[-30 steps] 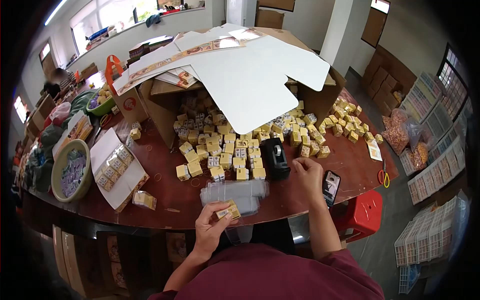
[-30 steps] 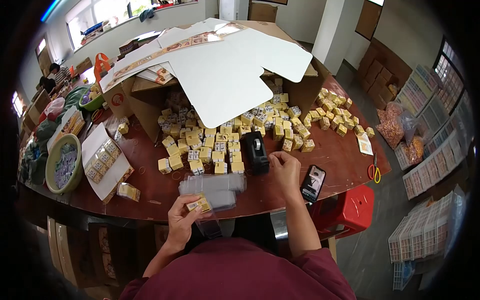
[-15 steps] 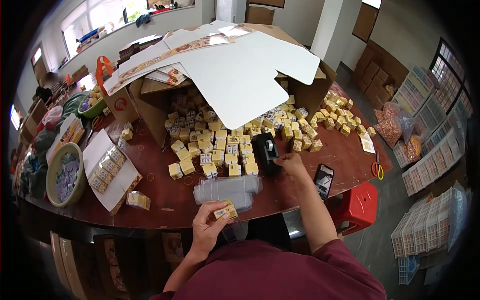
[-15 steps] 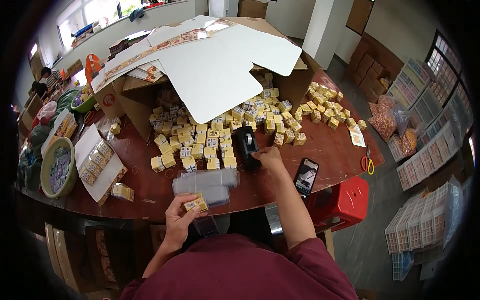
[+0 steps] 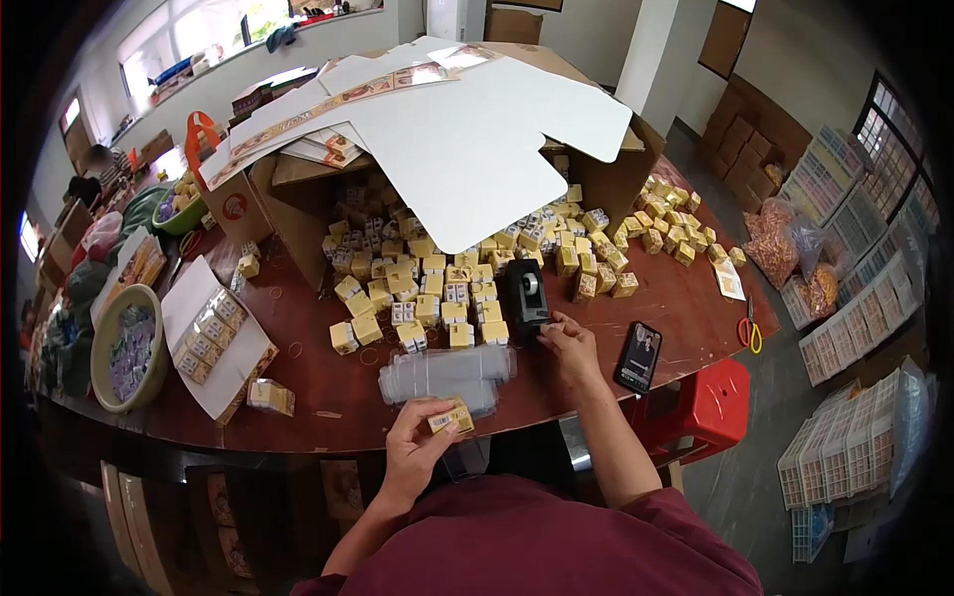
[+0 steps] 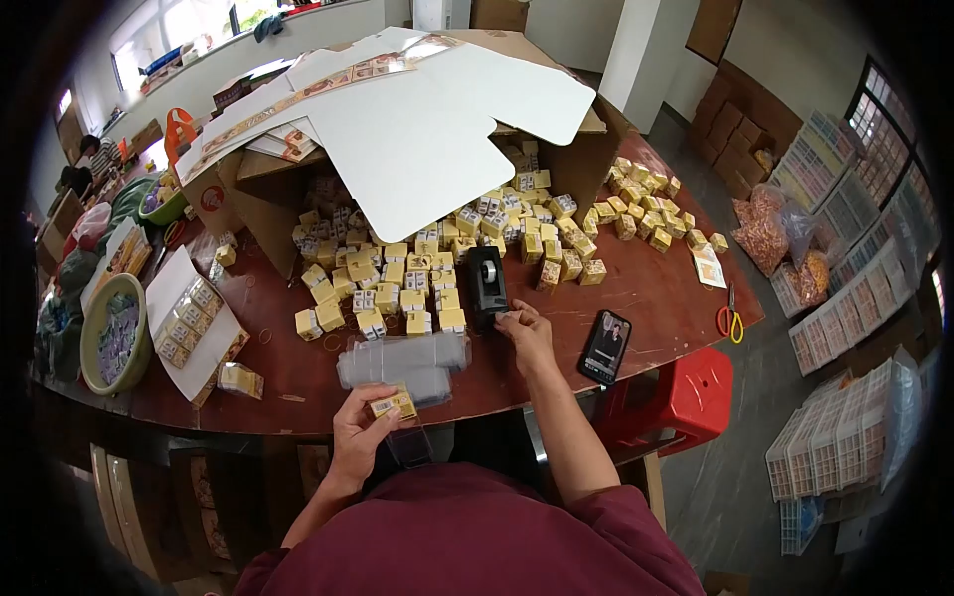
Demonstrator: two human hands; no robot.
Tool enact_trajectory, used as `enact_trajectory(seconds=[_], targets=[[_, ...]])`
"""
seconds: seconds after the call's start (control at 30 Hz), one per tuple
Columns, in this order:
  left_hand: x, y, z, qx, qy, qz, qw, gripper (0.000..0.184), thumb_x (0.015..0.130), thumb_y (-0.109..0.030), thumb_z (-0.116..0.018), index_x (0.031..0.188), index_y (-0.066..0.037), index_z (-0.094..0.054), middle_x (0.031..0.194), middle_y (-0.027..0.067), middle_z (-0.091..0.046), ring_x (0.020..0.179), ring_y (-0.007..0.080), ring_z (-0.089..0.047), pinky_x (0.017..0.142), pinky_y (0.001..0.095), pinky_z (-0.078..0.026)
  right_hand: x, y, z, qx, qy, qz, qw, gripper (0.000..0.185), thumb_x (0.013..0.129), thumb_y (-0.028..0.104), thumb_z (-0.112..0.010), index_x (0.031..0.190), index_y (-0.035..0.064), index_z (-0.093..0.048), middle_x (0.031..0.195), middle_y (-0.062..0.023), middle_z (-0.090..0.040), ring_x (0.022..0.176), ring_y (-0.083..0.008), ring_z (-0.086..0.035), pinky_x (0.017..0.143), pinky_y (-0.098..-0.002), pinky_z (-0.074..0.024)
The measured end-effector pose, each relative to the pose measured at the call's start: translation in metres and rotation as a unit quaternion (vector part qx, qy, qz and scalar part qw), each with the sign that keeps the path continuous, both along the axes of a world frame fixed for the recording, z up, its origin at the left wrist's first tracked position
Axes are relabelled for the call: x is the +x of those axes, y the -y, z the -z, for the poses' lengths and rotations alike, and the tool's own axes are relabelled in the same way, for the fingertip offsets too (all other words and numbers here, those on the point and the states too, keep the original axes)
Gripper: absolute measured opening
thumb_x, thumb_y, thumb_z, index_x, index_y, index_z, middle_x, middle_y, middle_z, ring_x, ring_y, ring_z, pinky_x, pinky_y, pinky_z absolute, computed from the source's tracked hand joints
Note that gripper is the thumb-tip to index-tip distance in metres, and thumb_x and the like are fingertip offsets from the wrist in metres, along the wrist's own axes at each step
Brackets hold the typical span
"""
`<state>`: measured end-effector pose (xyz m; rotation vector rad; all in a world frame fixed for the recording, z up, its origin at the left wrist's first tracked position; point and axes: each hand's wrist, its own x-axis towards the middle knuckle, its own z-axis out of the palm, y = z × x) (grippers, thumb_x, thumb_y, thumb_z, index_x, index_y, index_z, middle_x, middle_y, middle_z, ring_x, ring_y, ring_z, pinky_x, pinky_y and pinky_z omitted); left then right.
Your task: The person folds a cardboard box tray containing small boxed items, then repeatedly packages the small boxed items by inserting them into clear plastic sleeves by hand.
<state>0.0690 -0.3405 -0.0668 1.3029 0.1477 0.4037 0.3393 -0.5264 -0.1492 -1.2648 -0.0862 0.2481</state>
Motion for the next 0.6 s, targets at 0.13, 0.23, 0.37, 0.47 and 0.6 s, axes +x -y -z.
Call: enact_trajectory(seconds=[0.13,0.23,0.37,0.47,0.6], targets=[[0.003,0.002,0.001,0.016,0.005,0.001,1.0,0.025,0.097,0.003,-0.066,0.122,0.0,-0.064,0.126,0.0094,-0.053,0.113,0.0197,-0.064,0.091,0.0317,-0.063,0.008,-0.005,0.029,-0.095,0.101,0.037,0.99,0.005,0.086,-0.001,-0.074,0.088,-0.0045,-0.071,0.115,-0.0121,-0.066,0.109,-0.0172,-0.063,0.089,-0.0303,-0.0542],[0.004,0.003,0.002,0.003,-0.003,-0.001,1.0,0.026,0.096,0.003,-0.066,0.122,0.0,-0.064,0.126,0.0095,-0.053,0.114,0.0199,-0.064,0.092,0.0318,-0.063,0.009,-0.011,0.026,-0.126,0.105,0.051,0.985,0.003,0.084,-0.003,-0.074,0.083,-0.0041,-0.071,0.112,-0.0117,-0.067,0.112,-0.0174,-0.061,0.09,-0.0297,-0.0506],[0.006,0.005,0.004,-0.023,-0.008,0.01,1.0,0.027,0.096,0.004,-0.067,0.122,0.001,-0.063,0.126,0.0096,-0.055,0.114,0.0197,-0.064,0.091,0.0317,-0.063,0.005,-0.004,0.02,-0.204,0.03,0.038,0.978,0.005,0.081,0.001,-0.076,0.08,-0.0027,-0.073,0.116,-0.0148,-0.067,0.12,-0.0227,-0.059,0.093,-0.0333,-0.0483],[0.009,0.007,0.0,-0.023,-0.018,0.001,1.0,0.027,0.096,0.003,-0.067,0.123,0.001,-0.062,0.125,0.0096,-0.057,0.112,0.0186,-0.065,0.091,0.031,-0.063,-0.011,0.016,0.001,-0.283,0.104,0.013,0.953,0.006,0.082,0.003,-0.078,0.083,-0.0014,-0.075,0.128,-0.017,-0.064,0.124,-0.0239,-0.058,0.096,-0.0357,-0.048],[0.018,0.011,0.004,0.013,-0.035,-0.01,0.999,0.029,0.096,-0.001,-0.07,0.124,0.001,-0.062,0.124,0.0094,-0.059,0.11,0.016,-0.066,0.091,0.0276,-0.059,-0.093,0.01,-0.083,-0.028,0.08,-0.13,0.988,0.006,0.088,0.006,-0.078,0.087,0.0004,-0.077,0.146,-0.0187,-0.054,0.131,-0.0239,-0.053,0.107,-0.0404,-0.0429]])
